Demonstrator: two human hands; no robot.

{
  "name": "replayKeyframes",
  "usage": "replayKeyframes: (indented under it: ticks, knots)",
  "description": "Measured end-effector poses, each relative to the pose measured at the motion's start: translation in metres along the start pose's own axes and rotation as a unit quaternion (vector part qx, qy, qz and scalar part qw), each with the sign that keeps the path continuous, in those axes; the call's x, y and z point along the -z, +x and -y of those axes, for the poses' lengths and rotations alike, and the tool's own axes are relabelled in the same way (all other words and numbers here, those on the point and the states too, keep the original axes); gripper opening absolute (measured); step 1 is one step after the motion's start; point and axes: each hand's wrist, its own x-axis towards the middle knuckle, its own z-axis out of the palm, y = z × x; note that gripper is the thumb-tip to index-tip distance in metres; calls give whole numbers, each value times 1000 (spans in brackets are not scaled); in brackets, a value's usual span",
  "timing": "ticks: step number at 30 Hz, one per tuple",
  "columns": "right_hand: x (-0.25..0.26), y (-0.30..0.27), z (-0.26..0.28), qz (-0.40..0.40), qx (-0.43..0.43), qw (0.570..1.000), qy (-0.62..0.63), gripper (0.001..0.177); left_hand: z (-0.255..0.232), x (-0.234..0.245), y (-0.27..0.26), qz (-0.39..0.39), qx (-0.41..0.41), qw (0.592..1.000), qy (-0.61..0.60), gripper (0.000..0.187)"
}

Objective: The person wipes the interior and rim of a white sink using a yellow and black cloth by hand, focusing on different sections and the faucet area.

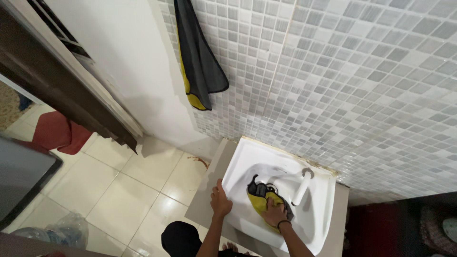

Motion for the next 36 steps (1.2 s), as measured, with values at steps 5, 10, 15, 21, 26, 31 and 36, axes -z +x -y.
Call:
replayKeyframes:
  ticks: [5, 10, 15, 21, 26, 31, 36]
  knots:
    - [3, 5, 9, -11, -6, 1000, -6, 104, 0, 1, 1, 2, 2, 1000, 6, 105]
    - [20, 20, 24, 8, -44, 999, -30, 107, -1, 6, 0, 8, -4, 1000, 5, 106]
    - [17, 20, 21, -1, -28, 1000, -12, 109, 0, 5, 4, -2, -15, 1000, 2, 105]
    - [-6, 7, 7, -68, 11, 998, -10, 98, 8, 4, 7, 11, -29, 999, -27, 105]
    - [-29, -8, -2, -58, -41, 997, 32, 79, 9, 2, 10, 24, -4, 999, -31, 105]
    - [-31, -19, -17, -46, -33, 997, 51, 79, 12, 3, 6, 15, -16, 999, -39, 106]
    - [-31, -19, -13, -89, -20, 995, 36, 83, 11, 2, 4, -6, -25, 999, -48, 104]
